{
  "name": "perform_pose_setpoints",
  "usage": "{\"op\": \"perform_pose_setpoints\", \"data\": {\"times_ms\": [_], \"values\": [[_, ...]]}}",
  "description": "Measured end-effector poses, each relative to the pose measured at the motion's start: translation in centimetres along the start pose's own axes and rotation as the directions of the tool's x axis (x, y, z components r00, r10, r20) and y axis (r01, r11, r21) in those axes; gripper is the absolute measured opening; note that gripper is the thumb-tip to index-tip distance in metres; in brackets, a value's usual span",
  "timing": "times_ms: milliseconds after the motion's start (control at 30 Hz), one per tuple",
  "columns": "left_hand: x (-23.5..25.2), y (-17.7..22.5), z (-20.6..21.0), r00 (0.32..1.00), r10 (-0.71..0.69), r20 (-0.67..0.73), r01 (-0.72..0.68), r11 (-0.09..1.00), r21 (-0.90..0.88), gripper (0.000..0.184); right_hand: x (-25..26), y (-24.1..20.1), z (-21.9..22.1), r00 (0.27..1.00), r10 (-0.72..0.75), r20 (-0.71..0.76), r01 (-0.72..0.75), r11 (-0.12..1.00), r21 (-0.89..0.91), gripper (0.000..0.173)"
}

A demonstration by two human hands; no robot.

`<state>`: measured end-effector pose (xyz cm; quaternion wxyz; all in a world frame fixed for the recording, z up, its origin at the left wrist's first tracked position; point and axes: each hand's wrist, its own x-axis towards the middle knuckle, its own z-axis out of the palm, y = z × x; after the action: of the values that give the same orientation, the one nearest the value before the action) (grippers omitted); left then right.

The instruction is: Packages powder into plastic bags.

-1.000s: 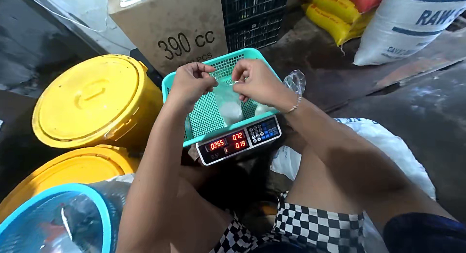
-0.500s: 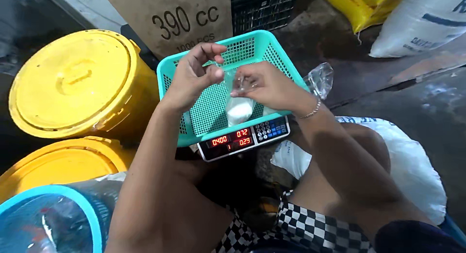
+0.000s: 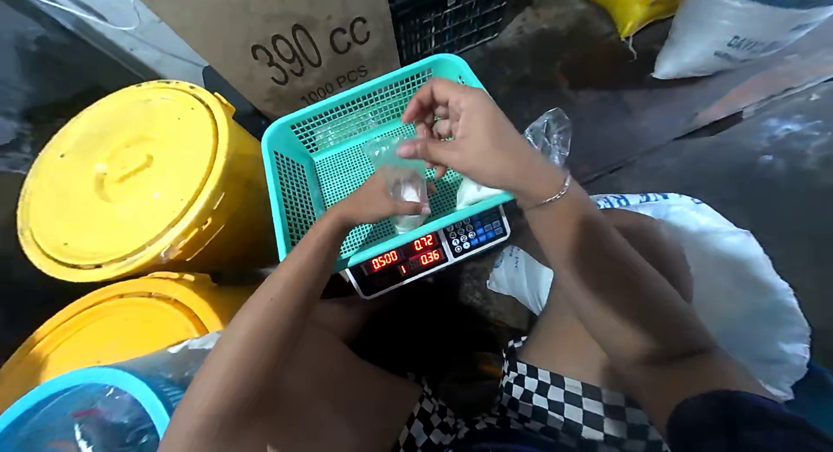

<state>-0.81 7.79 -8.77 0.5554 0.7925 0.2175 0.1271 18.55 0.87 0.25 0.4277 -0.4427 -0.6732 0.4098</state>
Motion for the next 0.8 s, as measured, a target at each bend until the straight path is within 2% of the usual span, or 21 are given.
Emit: {"op": "perform_pose_setpoints", "data": {"times_ms": [67, 100, 133, 167, 233, 267, 300, 367, 400, 500, 567, 600, 633, 667, 733, 767, 800], "values": [[-0.2, -0.4, 0.2, 0.998, -0.046, -0.031, 0.045, 0.999, -0.024, 0.029, -0.2, 0.2, -1.7, 0.979, 0.096, 0.179, -0.085, 0.994, -0.069, 0.089], [-0.3, -0.4, 0.4, 0.998, -0.029, -0.058, 0.028, 0.999, -0.027, 0.026, -0.2, 0.3, -1.9, 0.949, 0.163, 0.269, -0.127, 0.981, -0.148, 0.106], [-0.4, -0.3, 0.6, 0.996, -0.002, -0.085, 0.001, 1.0, -0.017, 0.024, 0.0, 0.7, -1.4, 0.924, 0.204, 0.322, -0.136, 0.966, -0.22, 0.107], [-0.6, -0.2, 0.7, 0.994, 0.015, -0.108, -0.014, 1.0, 0.011, 0.026, 0.2, 1.2, -0.3, 0.92, 0.207, 0.332, -0.122, 0.958, -0.26, 0.093], [-1.3, 0.9, 1.1, 0.993, -0.026, -0.118, 0.038, 0.994, 0.099, 0.035, 0.6, 2.4, 2.4, 0.956, 0.132, 0.263, -0.065, 0.966, -0.249, 0.035], [-1.2, 1.6, 1.5, 0.987, -0.101, -0.122, 0.112, 0.99, 0.09, 0.031, 0.9, 2.9, 3.5, 0.972, 0.091, 0.217, -0.036, 0.969, -0.246, 0.015], [-1.0, 1.7, 1.8, 0.984, -0.132, -0.122, 0.142, 0.986, 0.083, 0.028, 1.1, 3.1, 4.1, 0.983, 0.074, 0.168, -0.032, 0.971, -0.239, 0.012], [-0.6, 0.6, 2.2, 0.987, -0.066, -0.144, 0.074, 0.996, 0.045, 0.03, 1.5, 2.6, 4.2, 0.994, 0.078, 0.073, -0.06, 0.974, -0.219, 0.016], [-0.4, 0.1, 2.4, 0.986, -0.017, -0.163, 0.022, 0.999, 0.026, 0.024, 1.4, 2.1, 4.0, 0.997, 0.065, 0.032, -0.057, 0.979, -0.197, 0.016], [-0.3, 0.4, 2.6, 0.988, 0.006, -0.154, -0.001, 0.999, 0.036, 0.008, 0.2, -0.8, 2.6, 0.997, -0.063, -0.05, 0.059, 0.996, -0.07, 0.015], [0.0, -0.2, 2.2, 0.994, 0.047, -0.094, -0.041, 0.997, 0.073, 0.017, -0.6, -2.8, 0.6, 0.987, -0.14, -0.081, 0.141, 0.99, 0.002, 0.012], [0.3, -0.8, 1.8, 0.994, 0.081, -0.073, -0.073, 0.992, 0.099, 0.021, -1.0, -3.3, -0.7, 0.987, -0.139, -0.075, 0.137, 0.99, -0.042, 0.01], [0.5, -1.3, 1.6, 0.992, 0.112, -0.057, -0.104, 0.987, 0.125, 0.026, -1.4, -3.4, -2.0, 0.995, -0.095, -0.033, 0.09, 0.988, -0.125, 0.019], [0.5, -1.5, 1.5, 0.99, 0.132, -0.055, -0.124, 0.983, 0.133, 0.027, -1.6, -3.1, -3.0, 0.999, -0.003, 0.04, 0.012, 0.974, -0.224, 0.037], [0.4, -1.1, 1.6, 0.991, 0.11, -0.082, -0.102, 0.989, 0.105, 0.022, -1.2, -1.3, -2.6, 0.963, 0.206, 0.172, -0.129, 0.918, -0.375, 0.065], [0.1, -0.7, 1.8, 0.992, 0.072, -0.099, -0.063, 0.994, 0.091, 0.017, -0.8, 0.1, -1.3, 0.948, 0.233, 0.219, -0.133, 0.91, -0.393, 0.066], [-0.4, -0.5, 1.9, 0.993, 0.019, -0.119, -0.006, 0.994, 0.109, 0.017, -0.4, 1.4, 0.4, 0.945, 0.217, 0.246, -0.111, 0.917, -0.382, 0.054]]}}
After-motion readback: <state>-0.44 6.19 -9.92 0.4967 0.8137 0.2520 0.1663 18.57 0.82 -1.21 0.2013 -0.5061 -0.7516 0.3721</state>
